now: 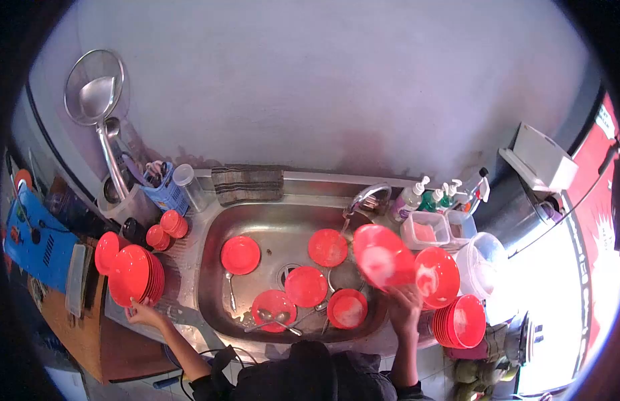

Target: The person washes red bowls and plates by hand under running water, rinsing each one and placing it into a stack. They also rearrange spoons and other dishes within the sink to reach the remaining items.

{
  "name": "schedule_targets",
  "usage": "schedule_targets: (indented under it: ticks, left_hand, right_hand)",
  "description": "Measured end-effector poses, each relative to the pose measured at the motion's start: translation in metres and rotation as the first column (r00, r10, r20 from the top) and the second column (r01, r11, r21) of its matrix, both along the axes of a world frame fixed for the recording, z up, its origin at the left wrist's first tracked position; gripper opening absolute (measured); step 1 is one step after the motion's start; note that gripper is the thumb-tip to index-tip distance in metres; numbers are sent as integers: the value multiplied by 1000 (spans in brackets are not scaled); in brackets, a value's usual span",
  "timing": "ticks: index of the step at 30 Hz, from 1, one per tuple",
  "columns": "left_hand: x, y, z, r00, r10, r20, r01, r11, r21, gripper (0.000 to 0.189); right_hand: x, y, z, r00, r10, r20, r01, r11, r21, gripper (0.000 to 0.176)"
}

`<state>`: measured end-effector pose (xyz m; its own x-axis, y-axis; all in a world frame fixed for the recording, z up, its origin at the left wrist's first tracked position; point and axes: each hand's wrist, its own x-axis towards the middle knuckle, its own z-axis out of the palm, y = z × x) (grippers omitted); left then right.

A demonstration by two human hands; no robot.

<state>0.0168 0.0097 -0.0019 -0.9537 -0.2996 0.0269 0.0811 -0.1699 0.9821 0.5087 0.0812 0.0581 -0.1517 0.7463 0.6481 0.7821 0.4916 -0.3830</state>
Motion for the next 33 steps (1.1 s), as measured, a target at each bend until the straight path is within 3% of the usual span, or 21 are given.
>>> schedule_targets:
  ticks: [3,4,5,6,7,9,10,11,13,17,19,20,21,22,23,25,27,29,31,32,33]
  left_hand:
    - [-21,4,-45,978,93,-188,-106,992,-63,39]
    - [-21,6,-49,976,77,-203,-80,997,-8,39]
    - [-16,11,-45,976,68,-208,-71,998,-4,39]
    - [-7,14,-39,967,105,-231,-143,978,-152,38]
    - [2,16,-33,956,141,-258,-217,931,-294,36]
    - [19,20,-16,954,134,-268,-216,929,-302,35]
    - [23,21,-11,952,128,-277,-216,923,-317,33]
    - [24,22,-10,952,127,-278,-215,925,-314,33]
    - [26,22,-12,925,102,-365,-235,910,-341,31]
    - [34,27,-20,876,91,-473,-324,838,-438,32]
    - [42,33,-27,858,-86,-507,-138,911,-389,33]
    - [48,40,-31,863,-179,-472,49,960,-274,32]
    - [59,47,-30,864,-177,-472,48,961,-274,32]
    - [74,55,-27,826,-367,-428,267,923,-276,33]
    - [89,62,-24,747,-543,-385,472,840,-268,33]
    - [119,75,-21,575,-811,-111,750,576,-326,35]
    - [137,91,-40,272,-957,-106,831,289,-475,36]
    - [157,105,-73,-32,-999,-43,963,-20,-269,34]
    - [183,116,-79,-277,-953,123,937,-296,-184,35]
    - [197,121,-79,-277,-953,124,937,-297,-183,35]
    - [210,126,-78,-368,-914,168,916,-388,-102,35]
  right_hand:
    - [-22,23,-44,952,5,-307,-90,960,-264,9]
    - [-28,34,-56,950,-6,-314,-80,962,-262,9]
    - [-32,46,-65,888,-87,-451,-138,886,-443,9]
    - [-36,58,-74,808,-188,-558,-226,776,-589,10]
    - [-41,68,-82,806,-188,-561,-224,781,-583,10]
    - [-48,89,-101,342,-191,-920,-471,812,-344,14]
    - [-48,100,-111,169,-195,-966,-578,774,-258,18]
    - [-46,106,-121,167,-192,-967,-578,776,-254,18]
    - [-54,117,-113,-234,-305,-923,-636,766,-92,19]
    - [-54,139,-129,-396,-378,-837,-640,767,-44,22]
    - [-51,145,-137,-502,-487,-715,-686,727,-13,26]
    - [-51,149,-142,-501,-487,-715,-687,727,-13,26]
    - [-52,153,-145,-528,-487,-696,-671,741,-9,28]
    - [-53,156,-149,-554,-487,-676,-656,755,-6,30]
    - [-54,158,-153,-553,-487,-676,-657,754,-6,30]
    - [-57,160,-157,-536,-506,-676,-688,726,3,32]
    - [-63,156,-142,-508,-548,-664,-696,716,-59,37]
    - [-64,156,-135,-478,-590,-650,-701,703,-123,41]
    - [-61,156,-140,-411,-614,-674,-782,617,-86,45]
    - [-59,156,-142,-410,-615,-673,-782,617,-87,45]
    - [-56,155,-145,-412,-587,-697,-811,584,-12,45]
